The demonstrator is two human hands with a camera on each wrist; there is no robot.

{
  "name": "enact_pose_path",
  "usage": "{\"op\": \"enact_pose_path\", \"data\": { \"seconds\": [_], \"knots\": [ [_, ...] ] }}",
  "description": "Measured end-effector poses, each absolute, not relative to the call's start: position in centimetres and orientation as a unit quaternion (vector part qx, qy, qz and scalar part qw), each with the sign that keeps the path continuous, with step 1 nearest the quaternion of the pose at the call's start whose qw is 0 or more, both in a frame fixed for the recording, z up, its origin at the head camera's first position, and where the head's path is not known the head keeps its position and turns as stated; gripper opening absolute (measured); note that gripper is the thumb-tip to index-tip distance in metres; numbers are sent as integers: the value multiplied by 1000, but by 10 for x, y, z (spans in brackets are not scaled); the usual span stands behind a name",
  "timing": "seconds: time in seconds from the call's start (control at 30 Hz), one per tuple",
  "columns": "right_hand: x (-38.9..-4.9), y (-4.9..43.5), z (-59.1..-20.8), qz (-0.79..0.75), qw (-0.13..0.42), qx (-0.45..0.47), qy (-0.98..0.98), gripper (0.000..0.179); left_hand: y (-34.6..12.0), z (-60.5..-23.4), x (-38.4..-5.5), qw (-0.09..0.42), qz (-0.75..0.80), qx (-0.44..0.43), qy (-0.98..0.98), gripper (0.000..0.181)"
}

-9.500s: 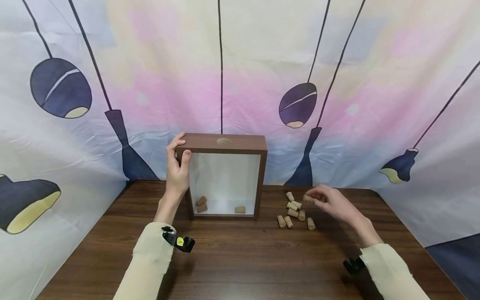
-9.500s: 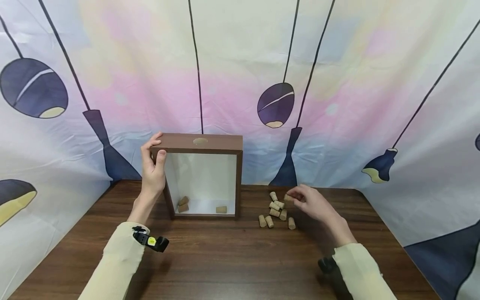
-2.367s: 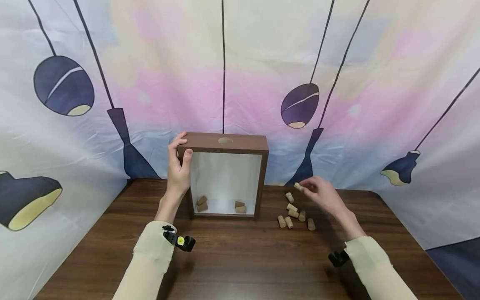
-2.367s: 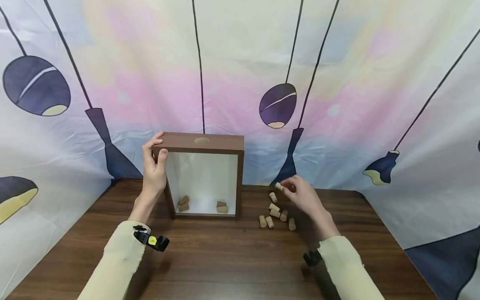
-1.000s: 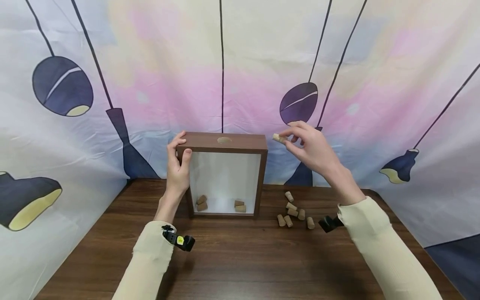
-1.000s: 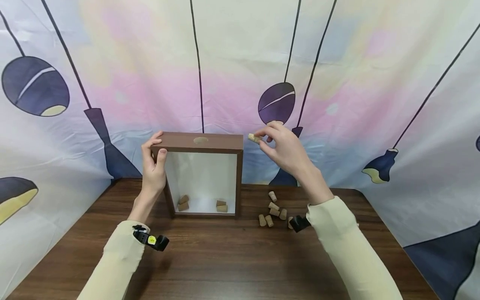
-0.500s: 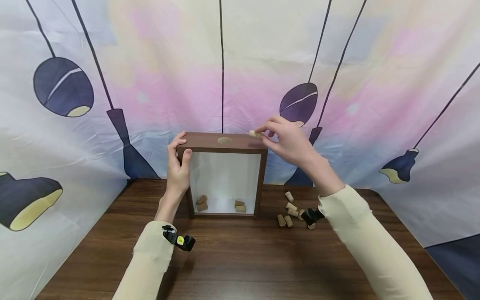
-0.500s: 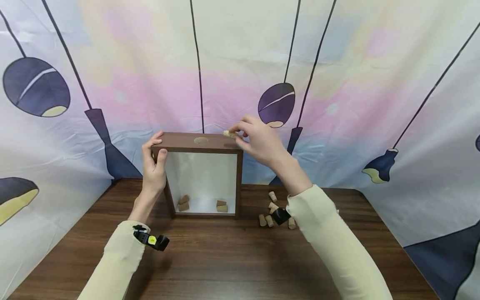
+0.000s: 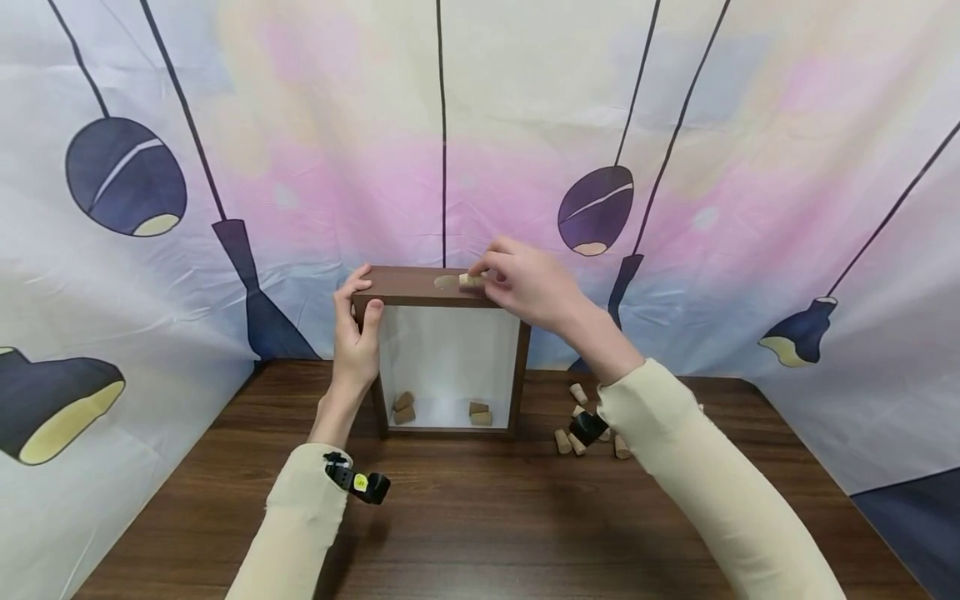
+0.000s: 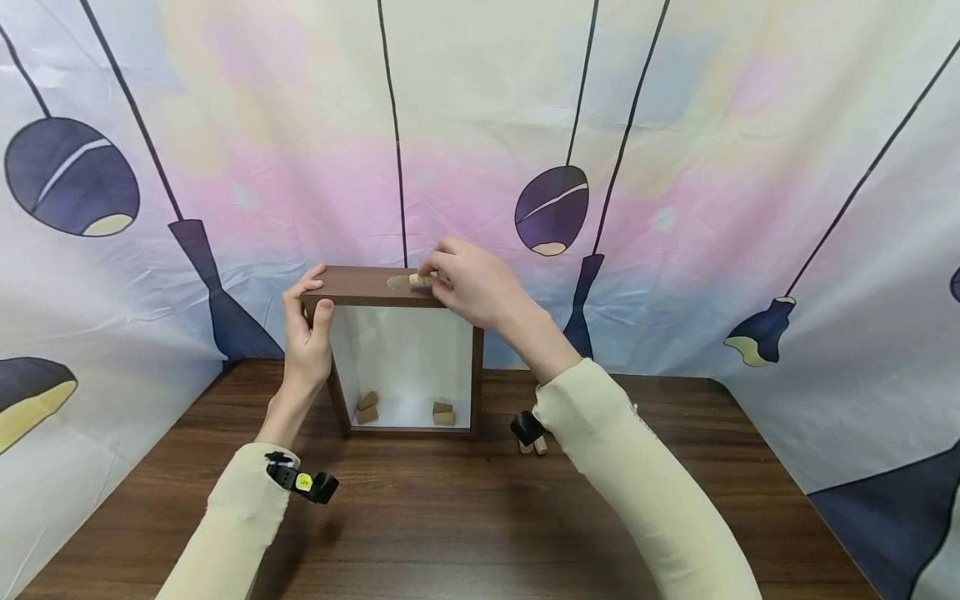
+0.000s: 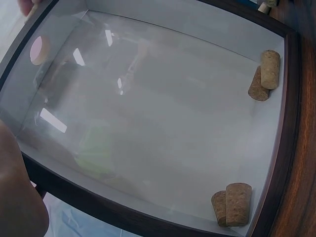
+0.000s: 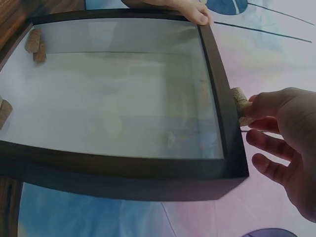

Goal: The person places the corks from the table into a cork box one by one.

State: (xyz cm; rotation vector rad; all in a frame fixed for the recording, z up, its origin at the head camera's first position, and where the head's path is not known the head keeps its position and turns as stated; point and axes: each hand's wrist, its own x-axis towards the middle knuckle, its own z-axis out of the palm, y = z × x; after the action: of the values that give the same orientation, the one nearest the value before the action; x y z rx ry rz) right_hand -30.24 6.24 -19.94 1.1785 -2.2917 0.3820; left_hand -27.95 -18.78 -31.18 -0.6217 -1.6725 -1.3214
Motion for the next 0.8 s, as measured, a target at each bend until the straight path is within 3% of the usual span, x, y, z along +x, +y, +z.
{"op": "enact_pose_path", "data": {
  "seconds": [0.2,0.8],
  "knots": [
    [-303,53,-201,138,247,426,-859,16,-187,-312,-281,446,-534,-252,-672,31],
    [-306,33,-204,117,276,429,-852,19,-188,-313,-282,448,-537,-251,-669,31]
  ]
}}
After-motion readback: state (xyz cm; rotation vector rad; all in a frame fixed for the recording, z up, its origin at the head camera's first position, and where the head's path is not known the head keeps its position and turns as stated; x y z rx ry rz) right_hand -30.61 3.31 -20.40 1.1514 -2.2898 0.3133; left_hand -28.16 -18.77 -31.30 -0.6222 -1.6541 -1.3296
